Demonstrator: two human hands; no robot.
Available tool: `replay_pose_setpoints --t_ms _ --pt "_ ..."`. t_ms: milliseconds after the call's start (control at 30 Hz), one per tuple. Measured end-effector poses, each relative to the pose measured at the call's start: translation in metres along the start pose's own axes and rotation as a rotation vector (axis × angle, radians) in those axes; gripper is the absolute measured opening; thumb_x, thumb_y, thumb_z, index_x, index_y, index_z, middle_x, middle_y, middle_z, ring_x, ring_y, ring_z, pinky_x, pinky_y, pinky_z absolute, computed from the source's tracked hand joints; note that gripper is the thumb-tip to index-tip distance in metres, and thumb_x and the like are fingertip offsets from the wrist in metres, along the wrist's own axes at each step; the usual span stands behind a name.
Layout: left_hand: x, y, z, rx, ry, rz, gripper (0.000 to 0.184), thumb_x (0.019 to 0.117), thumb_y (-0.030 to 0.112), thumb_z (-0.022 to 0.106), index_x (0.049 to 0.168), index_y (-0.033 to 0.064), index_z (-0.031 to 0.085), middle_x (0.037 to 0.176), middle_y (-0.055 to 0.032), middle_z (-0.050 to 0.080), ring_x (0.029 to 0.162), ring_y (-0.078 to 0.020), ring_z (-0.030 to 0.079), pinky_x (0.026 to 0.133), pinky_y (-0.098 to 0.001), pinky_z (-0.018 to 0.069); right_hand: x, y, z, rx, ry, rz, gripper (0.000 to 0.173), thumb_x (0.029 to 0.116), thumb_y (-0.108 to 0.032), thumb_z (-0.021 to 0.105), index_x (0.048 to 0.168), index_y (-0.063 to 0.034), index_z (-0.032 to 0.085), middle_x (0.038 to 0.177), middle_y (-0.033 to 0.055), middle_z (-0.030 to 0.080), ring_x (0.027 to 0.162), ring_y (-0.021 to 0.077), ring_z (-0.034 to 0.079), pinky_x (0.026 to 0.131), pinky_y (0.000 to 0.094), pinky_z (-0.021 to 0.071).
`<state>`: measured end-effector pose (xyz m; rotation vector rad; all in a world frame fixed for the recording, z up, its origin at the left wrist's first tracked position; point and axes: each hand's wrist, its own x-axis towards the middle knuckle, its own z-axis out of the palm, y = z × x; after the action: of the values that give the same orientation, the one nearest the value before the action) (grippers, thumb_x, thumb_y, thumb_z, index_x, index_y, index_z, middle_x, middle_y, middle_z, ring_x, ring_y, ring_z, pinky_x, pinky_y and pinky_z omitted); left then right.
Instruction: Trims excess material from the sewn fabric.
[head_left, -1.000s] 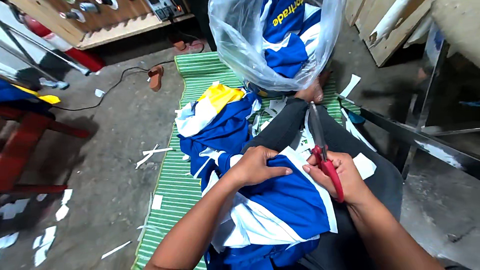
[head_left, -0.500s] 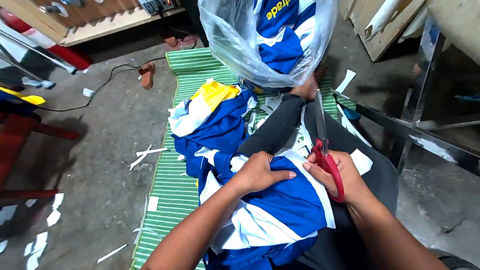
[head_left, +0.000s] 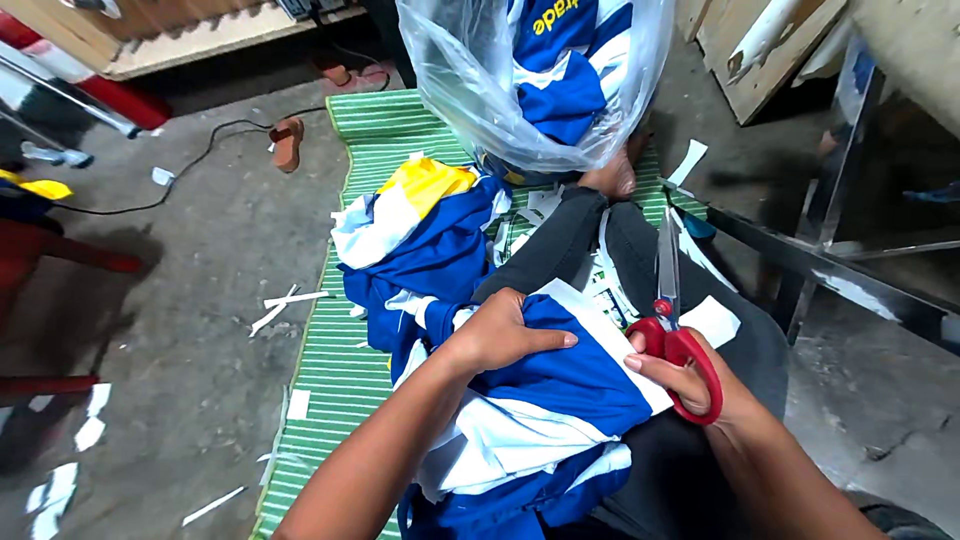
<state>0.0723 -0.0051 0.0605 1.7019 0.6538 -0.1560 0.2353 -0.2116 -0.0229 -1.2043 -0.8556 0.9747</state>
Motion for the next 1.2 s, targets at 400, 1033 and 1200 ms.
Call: replay_pose_setpoints --t_ms 400,1033,1200 --pt "-0.009 0.006 0.005 -0.223 0.171 0.114 0.005 0.0913 0.000 0.071 0.090 0.0052 0.072 0.076 -0.0024 0.072 0.064 -0.0054 0.067 0.059 -0.0211 0.0561 -0.068 -0.022 -0.035 -0.443 0.197 0.202 0.016 0.0851 -0.031 0.077 0.082 -0.0164 0.072 0.060 -0.0172 0.057 0.050 -0.0108 0.047 0.045 0.0093 0.0366" --pt "-0.013 0.008 0.008 -0.307 0.196 0.126 0.004 0.0949 0.002 0.068 0.094 0.0046 0.070 0.079 -0.0017 0.072 0.067 -0.0046 0.068 0.062 -0.0195 0.0566 -0.076 -0.022 0.025 -0.347 0.396 -0.131 0.020 0.0974 -0.025 0.069 0.112 -0.0117 0.071 0.099 -0.0104 0.075 0.067 -0.0088 0.058 0.058 0.0094 0.0475" --pt "-0.022 0.006 0.001 -0.294 0.177 0.138 0.010 0.1007 0.007 0.061 0.095 0.0080 0.070 0.081 0.0007 0.071 0.069 -0.0028 0.066 0.063 -0.0198 0.0553 -0.030 -0.022 0.049 -0.236 0.399 -0.062 0.008 0.0862 -0.004 0.062 0.093 -0.0072 0.066 0.067 -0.0129 0.061 0.055 -0.0058 0.055 0.052 0.0116 0.0477"
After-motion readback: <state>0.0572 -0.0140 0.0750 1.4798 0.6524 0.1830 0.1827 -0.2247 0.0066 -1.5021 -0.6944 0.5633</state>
